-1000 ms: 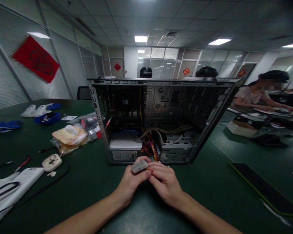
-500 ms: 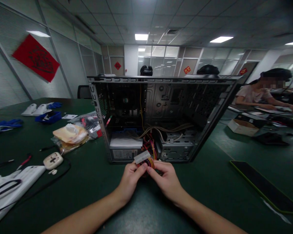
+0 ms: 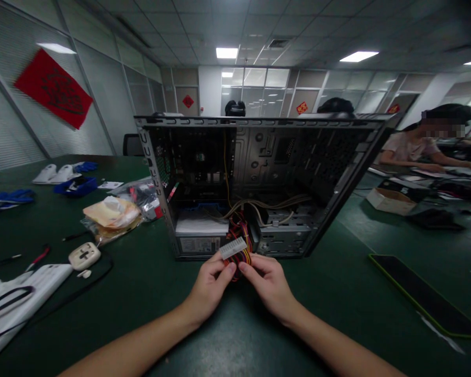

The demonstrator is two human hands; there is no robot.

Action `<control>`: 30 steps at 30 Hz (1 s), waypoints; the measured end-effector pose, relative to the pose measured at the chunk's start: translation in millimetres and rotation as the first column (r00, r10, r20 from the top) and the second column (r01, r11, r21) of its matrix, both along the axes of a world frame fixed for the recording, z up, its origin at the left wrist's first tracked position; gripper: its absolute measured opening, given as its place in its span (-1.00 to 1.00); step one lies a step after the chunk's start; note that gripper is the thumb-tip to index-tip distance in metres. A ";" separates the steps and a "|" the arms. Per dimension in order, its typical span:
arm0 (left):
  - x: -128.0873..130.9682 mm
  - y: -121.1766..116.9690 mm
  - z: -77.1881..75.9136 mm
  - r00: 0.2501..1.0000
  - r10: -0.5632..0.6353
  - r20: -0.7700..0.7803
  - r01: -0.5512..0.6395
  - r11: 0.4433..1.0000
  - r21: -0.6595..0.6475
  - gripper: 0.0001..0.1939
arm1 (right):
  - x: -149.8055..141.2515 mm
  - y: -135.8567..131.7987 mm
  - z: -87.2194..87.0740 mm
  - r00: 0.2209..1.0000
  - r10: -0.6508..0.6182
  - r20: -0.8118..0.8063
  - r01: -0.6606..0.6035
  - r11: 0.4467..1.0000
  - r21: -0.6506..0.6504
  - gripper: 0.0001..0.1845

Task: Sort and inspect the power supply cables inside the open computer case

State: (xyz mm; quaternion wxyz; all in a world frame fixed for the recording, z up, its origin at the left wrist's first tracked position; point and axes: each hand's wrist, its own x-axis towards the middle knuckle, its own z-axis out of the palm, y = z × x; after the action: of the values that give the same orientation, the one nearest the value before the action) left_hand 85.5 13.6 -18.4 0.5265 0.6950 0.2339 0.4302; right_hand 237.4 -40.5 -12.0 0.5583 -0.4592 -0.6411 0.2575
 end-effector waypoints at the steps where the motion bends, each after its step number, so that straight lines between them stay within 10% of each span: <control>1: -0.1 0.5 0.3 1.000 0.002 -0.001 -0.002 1.000 0.011 -0.65 | -0.2 -0.1 0.2 1.000 0.008 0.010 -0.008 1.000 0.010 -0.67; 14: 1.7 2.1 -0.1 0.997 0.001 0.071 0.015 0.977 -0.212 -0.66 | 3.7 3.6 1.4 0.976 0.019 0.218 -0.043 0.993 0.106 -0.90; 30: 1.8 -0.3 6.9 0.996 0.084 -0.010 -0.083 0.996 0.039 -0.70 | 8.8 4.4 7.2 0.984 -0.013 0.179 0.016 1.000 -0.012 -0.82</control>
State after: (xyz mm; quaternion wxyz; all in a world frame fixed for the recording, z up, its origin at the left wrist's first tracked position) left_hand 87.3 13.2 -11.5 0.4931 0.6972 0.2573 0.4522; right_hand 246.3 -36.1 -4.8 0.4974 -0.4889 -0.6835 0.2154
